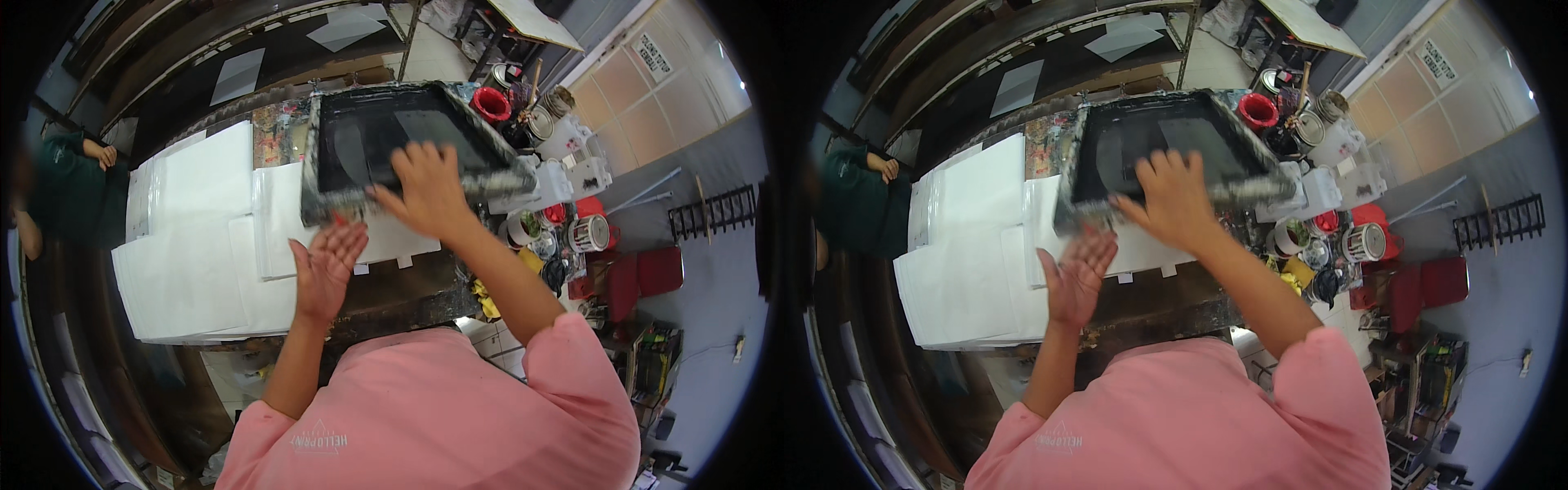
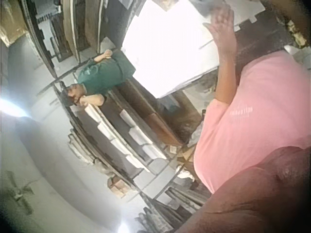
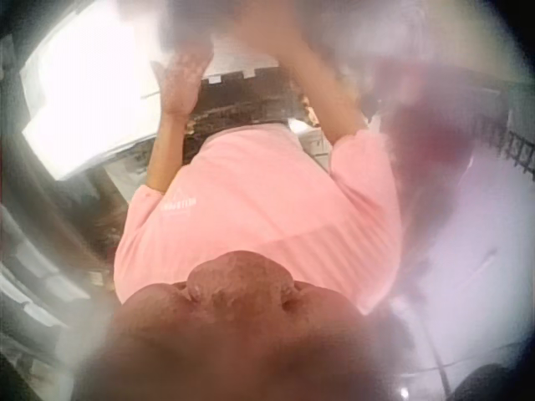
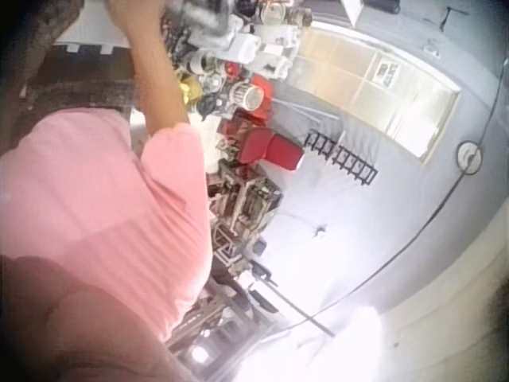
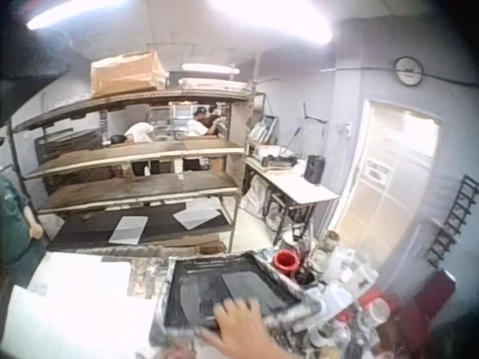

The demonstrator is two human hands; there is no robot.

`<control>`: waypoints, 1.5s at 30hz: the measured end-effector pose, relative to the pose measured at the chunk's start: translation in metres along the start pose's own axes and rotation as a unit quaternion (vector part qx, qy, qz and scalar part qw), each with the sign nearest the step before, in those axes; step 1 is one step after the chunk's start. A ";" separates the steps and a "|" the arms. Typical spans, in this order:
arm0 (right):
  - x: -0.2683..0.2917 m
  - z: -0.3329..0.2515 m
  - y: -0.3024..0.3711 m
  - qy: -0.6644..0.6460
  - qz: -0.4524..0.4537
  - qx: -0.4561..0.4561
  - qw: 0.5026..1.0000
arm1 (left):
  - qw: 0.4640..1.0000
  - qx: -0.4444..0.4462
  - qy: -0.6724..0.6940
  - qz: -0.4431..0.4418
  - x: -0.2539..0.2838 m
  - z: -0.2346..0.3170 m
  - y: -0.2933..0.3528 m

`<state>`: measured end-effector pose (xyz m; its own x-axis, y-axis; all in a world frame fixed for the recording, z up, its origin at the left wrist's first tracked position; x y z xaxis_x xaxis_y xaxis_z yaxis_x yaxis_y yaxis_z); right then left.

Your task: The person performs screen printing on white paper sheets. They place a sheet under a screen, pull a squeegee across the screen to apply ink, then lift the screen and remove the printed sheet. This cycle repeats throughout the clip.

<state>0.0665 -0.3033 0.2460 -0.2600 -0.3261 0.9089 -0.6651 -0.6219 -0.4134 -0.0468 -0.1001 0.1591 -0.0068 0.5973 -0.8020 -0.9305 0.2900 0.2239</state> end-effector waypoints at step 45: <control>0.038 0.054 -0.104 0.054 0.114 0.019 0.992 | 0.478 -0.131 -0.857 0.141 0.116 -0.130 -0.057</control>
<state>0.1635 -0.2897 0.3207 -0.4763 -0.3846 0.7907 -0.5534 -0.5677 -0.6095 -0.0423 -0.1447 -0.0188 -0.0434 0.3859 0.9215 -0.9966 0.0486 -0.0673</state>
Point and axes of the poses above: each hand's wrist, its own y-axis away from the middle knuckle, its own x-axis out of the back of the hand, z = x × y, the point moved 2 cm from there along -y, towards the middle knuckle, and after that the axes turned 12 degrees about x, right-handed, at the moved point
